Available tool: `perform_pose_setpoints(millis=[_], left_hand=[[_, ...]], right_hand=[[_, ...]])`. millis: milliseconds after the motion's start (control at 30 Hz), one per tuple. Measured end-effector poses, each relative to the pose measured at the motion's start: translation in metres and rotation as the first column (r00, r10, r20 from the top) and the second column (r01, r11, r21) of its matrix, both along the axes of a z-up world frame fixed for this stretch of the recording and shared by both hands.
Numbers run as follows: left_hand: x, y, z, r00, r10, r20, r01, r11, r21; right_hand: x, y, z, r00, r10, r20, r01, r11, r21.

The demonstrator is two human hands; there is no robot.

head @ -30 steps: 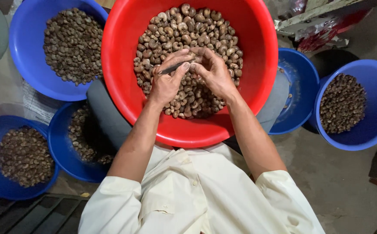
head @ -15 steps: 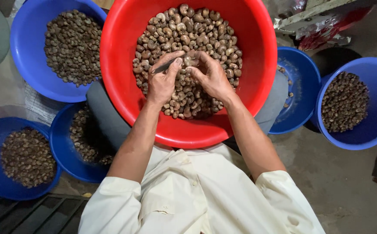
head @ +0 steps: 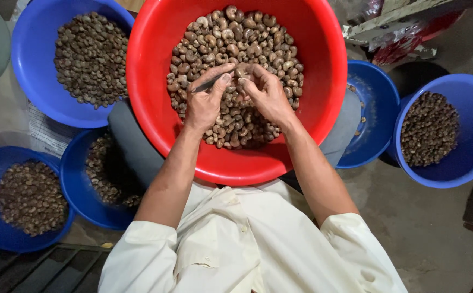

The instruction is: Manually processing nuts by using a small tool to peel or crack the outer shells

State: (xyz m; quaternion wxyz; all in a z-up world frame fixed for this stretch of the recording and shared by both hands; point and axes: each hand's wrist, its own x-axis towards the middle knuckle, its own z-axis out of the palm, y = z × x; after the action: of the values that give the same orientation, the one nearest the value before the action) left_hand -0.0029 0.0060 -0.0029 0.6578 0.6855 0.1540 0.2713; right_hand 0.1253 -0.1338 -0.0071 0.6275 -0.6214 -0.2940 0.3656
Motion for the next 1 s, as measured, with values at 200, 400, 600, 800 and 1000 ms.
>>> perform_pose_setpoints(millis=[200,400,600,800,1000], left_hand=[[0.001,0.0,-0.006,1.0,-0.015,0.023,0.014,0.999,0.034],[0.0,-0.005,0.003,0.999,-0.024,0.048,0.019,0.995,0.101],[-0.001,-0.004,0.014,0.997,-0.035,0.065,0.033,0.999,0.023],[-0.001,-0.003,0.01,0.997,-0.051,0.058,0.055,0.997,-0.059],[0.006,-0.013,0.015,0.999,-0.007,0.052,0.011,0.997,-0.08]], right_hand=[[-0.001,0.003,-0.005,0.999,0.005,0.051,-0.005,1.0,0.012],[-0.007,0.005,0.016,0.998,0.057,0.035,-0.057,0.998,0.002],[-0.002,0.002,0.012,0.979,0.124,-0.164,-0.115,0.991,0.06],[-0.002,0.003,0.01,0.97,0.095,-0.226,-0.077,0.993,0.086],[0.003,0.004,-0.008,0.983,-0.03,-0.18,0.052,0.992,0.116]])
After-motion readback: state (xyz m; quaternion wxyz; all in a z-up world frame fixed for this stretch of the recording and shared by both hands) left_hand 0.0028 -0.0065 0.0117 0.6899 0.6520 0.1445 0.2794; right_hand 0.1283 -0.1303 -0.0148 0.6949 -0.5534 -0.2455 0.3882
